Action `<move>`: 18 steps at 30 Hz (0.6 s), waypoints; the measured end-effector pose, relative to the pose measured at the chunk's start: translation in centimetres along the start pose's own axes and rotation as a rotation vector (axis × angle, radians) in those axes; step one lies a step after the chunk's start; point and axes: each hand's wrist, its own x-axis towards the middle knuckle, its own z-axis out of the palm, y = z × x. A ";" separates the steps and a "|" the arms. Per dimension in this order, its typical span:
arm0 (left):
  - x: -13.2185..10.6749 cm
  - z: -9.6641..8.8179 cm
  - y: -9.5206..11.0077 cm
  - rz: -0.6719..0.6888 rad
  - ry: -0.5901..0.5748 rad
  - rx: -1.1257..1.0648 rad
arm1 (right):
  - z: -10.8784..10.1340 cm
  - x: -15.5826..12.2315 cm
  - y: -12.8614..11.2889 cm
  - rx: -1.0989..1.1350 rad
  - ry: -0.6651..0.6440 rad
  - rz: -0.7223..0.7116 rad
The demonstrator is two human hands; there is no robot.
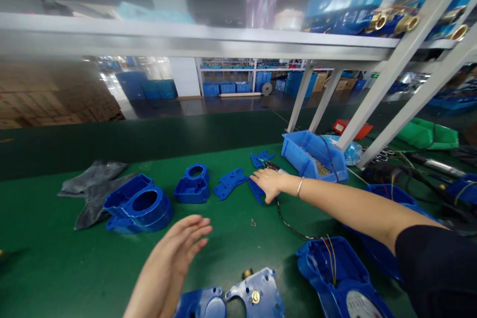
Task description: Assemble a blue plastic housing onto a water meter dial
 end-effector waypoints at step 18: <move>13.9 16.3 -7.7 -0.336 -0.098 -0.177 | 0.4 -0.9 -2.8 0.440 0.153 0.082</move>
